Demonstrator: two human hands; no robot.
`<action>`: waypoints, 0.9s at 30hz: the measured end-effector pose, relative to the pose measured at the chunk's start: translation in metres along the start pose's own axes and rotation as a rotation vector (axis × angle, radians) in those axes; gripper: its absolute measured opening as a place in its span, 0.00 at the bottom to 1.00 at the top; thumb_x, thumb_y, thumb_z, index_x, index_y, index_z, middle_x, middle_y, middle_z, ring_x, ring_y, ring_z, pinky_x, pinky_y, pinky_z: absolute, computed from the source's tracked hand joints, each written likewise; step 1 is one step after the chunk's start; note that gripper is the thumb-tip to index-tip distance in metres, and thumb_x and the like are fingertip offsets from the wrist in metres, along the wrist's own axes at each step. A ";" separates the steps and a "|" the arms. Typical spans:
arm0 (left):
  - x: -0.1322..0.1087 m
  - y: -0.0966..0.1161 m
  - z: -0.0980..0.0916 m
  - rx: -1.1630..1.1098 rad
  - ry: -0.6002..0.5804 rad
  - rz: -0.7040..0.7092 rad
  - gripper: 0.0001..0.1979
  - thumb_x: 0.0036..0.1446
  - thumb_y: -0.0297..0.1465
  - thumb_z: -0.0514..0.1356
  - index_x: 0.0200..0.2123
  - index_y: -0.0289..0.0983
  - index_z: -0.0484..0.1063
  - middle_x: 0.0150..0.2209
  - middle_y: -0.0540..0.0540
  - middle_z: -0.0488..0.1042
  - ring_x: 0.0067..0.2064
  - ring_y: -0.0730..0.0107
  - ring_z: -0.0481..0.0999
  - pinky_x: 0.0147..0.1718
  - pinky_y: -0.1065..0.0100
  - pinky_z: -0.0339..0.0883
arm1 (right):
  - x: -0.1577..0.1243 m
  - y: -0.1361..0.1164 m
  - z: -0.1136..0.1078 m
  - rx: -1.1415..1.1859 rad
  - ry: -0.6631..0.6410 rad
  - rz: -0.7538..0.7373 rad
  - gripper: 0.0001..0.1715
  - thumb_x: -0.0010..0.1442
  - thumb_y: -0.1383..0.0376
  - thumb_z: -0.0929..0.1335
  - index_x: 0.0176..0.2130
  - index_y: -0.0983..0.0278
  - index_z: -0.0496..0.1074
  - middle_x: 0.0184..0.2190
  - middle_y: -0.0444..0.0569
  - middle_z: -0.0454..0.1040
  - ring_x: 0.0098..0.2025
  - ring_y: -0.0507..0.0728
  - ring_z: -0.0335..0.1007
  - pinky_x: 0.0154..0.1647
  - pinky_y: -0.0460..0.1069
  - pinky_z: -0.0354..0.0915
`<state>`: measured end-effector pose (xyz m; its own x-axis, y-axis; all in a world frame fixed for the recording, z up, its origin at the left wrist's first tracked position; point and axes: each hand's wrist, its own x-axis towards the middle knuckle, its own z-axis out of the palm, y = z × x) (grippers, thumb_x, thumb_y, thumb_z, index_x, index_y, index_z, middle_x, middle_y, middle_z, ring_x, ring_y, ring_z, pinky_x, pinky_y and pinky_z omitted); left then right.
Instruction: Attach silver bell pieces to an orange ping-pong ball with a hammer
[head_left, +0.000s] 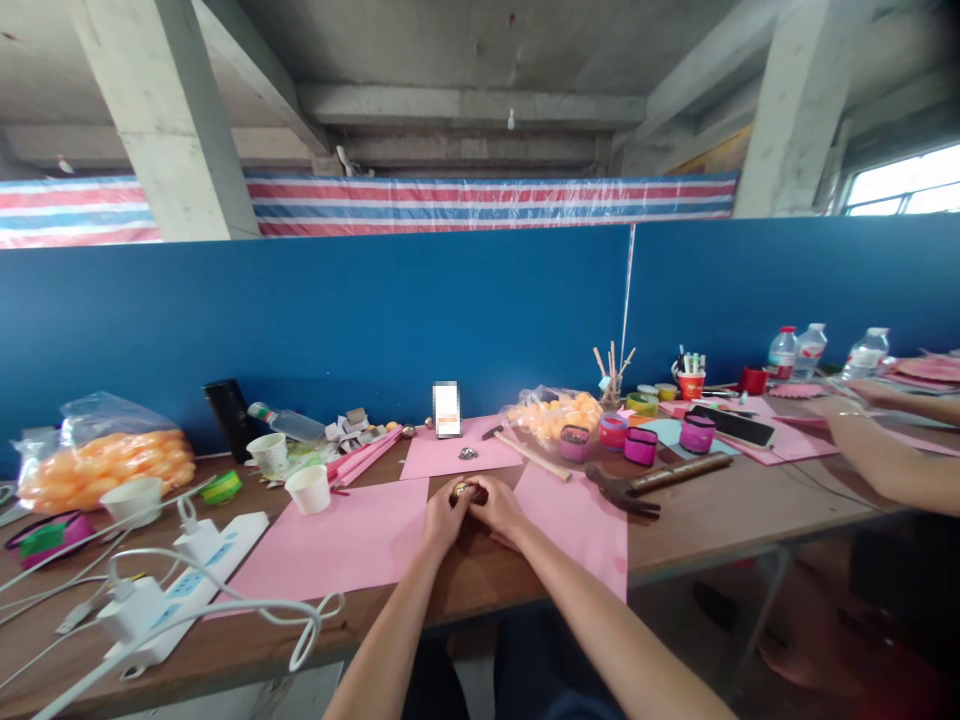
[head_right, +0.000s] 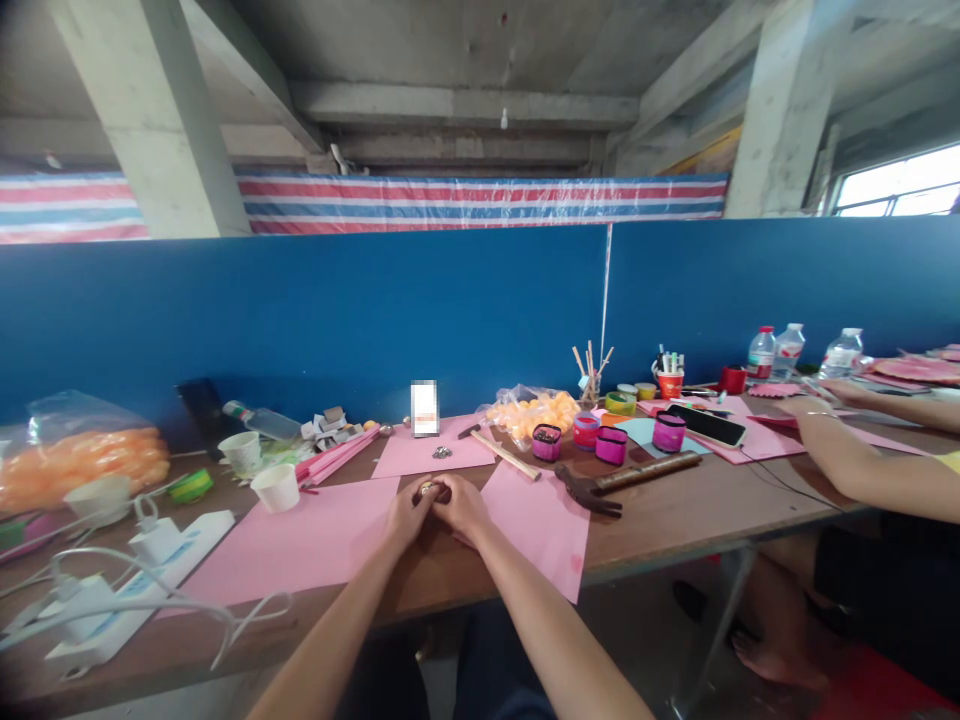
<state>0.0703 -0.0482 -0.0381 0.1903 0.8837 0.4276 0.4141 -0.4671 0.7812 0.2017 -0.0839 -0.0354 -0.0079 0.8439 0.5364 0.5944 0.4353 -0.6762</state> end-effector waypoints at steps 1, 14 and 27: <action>0.000 0.001 0.000 -0.002 0.002 -0.001 0.20 0.49 0.40 0.56 0.43 0.34 0.71 0.42 0.40 0.74 0.45 0.58 0.72 0.45 0.58 0.63 | 0.000 0.000 0.000 -0.002 0.002 -0.001 0.18 0.47 0.66 0.68 0.41 0.59 0.70 0.36 0.45 0.74 0.36 0.55 0.69 0.38 0.47 0.64; 0.000 0.001 0.001 -0.031 0.021 0.003 0.20 0.49 0.40 0.55 0.44 0.36 0.70 0.43 0.40 0.74 0.45 0.58 0.72 0.45 0.58 0.63 | 0.000 -0.002 -0.001 0.014 0.015 -0.008 0.17 0.50 0.68 0.65 0.43 0.58 0.69 0.36 0.45 0.74 0.34 0.54 0.70 0.35 0.47 0.64; 0.000 0.003 -0.001 -0.067 -0.011 0.047 0.17 0.49 0.36 0.56 0.42 0.36 0.70 0.41 0.43 0.75 0.43 0.59 0.73 0.44 0.59 0.64 | 0.000 0.000 0.000 0.033 0.023 -0.003 0.21 0.49 0.69 0.65 0.45 0.59 0.68 0.39 0.46 0.73 0.36 0.55 0.70 0.38 0.48 0.65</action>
<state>0.0703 -0.0499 -0.0354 0.2175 0.8610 0.4597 0.3441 -0.5084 0.7894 0.2020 -0.0837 -0.0355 0.0092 0.8353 0.5497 0.5675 0.4483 -0.6907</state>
